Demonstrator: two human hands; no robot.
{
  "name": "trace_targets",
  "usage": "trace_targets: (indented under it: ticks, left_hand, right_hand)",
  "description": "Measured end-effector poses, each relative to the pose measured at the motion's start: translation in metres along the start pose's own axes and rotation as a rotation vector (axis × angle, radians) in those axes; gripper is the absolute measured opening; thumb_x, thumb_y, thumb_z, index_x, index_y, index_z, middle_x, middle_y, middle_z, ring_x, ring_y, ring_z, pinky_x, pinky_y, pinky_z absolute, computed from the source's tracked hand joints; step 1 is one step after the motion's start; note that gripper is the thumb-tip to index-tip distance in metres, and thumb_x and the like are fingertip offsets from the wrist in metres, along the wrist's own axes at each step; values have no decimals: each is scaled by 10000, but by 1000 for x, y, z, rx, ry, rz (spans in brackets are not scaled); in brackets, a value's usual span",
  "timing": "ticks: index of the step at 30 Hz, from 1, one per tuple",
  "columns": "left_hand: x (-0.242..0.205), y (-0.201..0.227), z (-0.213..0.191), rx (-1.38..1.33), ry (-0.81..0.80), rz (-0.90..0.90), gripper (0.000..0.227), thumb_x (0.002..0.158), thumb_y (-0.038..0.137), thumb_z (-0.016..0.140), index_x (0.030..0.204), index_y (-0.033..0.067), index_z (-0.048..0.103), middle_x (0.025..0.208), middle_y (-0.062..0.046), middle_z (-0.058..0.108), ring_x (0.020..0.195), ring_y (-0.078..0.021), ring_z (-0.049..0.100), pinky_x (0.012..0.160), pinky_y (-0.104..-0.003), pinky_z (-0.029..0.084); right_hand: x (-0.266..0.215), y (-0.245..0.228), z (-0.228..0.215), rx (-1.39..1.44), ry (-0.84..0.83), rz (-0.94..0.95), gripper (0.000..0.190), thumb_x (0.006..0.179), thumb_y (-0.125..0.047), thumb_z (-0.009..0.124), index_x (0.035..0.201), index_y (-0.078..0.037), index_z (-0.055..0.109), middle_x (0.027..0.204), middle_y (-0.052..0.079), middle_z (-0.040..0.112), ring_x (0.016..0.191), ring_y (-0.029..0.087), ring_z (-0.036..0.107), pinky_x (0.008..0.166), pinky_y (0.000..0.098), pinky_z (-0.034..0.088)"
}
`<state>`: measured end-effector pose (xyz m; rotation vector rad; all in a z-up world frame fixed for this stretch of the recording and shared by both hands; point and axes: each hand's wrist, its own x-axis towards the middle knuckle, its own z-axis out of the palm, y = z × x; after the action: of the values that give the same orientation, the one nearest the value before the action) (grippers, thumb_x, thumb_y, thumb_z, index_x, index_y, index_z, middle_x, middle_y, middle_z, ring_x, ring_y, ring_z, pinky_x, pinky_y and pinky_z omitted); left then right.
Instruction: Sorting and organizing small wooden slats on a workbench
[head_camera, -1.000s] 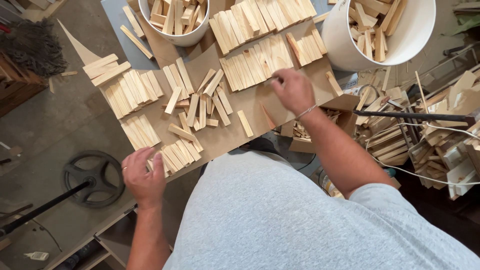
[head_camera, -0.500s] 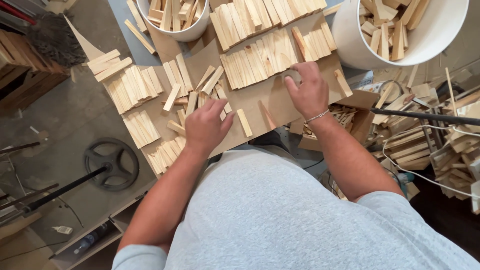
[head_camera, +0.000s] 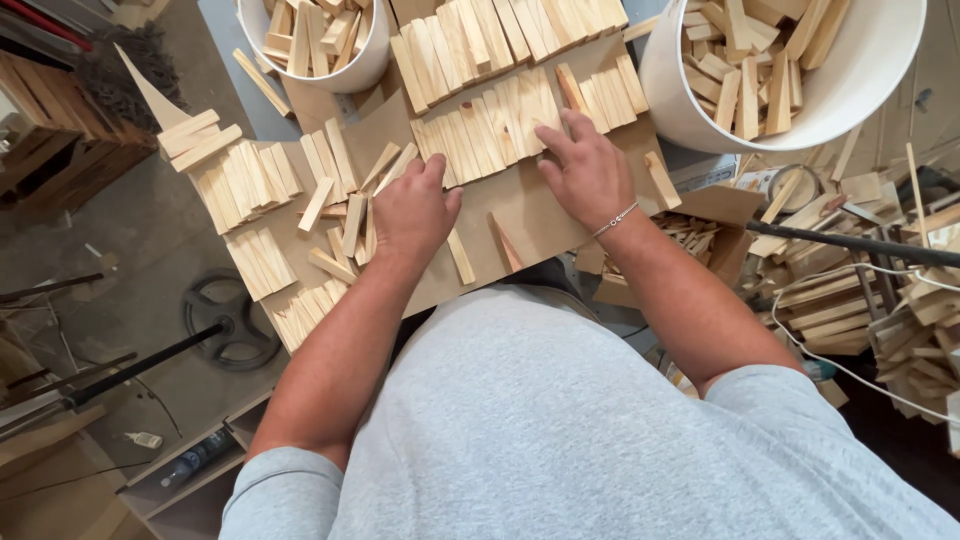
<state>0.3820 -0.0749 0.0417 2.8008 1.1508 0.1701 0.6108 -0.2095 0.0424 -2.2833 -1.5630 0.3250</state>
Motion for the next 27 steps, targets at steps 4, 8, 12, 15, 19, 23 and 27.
trace_targets:
  ticks: [4,8,12,15,19,23,27]
  left_hand:
    - [2,3,1,18,-39,-24,505,729,464,829,1136,214,664,872,-26,622,666,-327,740,622,-457,616]
    - [4,5,0,2,-90,-60,443,741,455,819,1077,210,667,889,-28,614,700,-343,741,639,-469,615]
    - [2,5,9,-12,-131,-89,399,770,403,811,1084,205,667,908,-42,612,735,-364,740,672,-494,619]
    - [1,6,10,-17,-130,-73,370,782,356,800,1095,211,667,914,-59,605,720,-378,739,665,-493,622]
    - [-1,4,10,-35,-125,-77,359,788,362,792,1090,215,664,926,-53,603,735,-371,742,675,-488,626]
    - [0,2,9,-63,-157,-90,368,804,360,787,1119,220,658,947,-62,612,750,-382,743,690,-494,629]
    - [0,-1,11,-65,-160,-78,395,788,358,804,1127,218,657,933,-61,612,752,-366,745,686,-477,627]
  right_hand:
    - [5,-3,5,-13,-32,25,469,891,-368,767,1344,-309,661,1434,124,542,961,425,728,791,513,615]
    - [8,2,17,-25,-32,56,440,904,-399,752,1318,-280,662,1431,123,540,897,425,738,760,514,623]
    - [5,0,22,-68,-14,93,373,919,-390,717,1270,-293,638,1380,94,566,825,400,748,715,498,627]
    - [5,-4,19,-64,-6,116,345,915,-401,720,1224,-262,657,1362,113,578,825,406,753,699,507,626]
    - [7,-2,20,-70,-26,123,383,905,-459,729,1215,-249,646,1368,106,571,842,401,755,698,511,623]
    - [11,11,34,-85,-50,118,332,911,-445,714,1176,-255,652,1359,72,573,856,399,752,702,512,624]
    - [10,11,31,-118,-49,96,314,878,-382,743,1144,-270,618,1280,46,580,806,396,750,689,503,625]
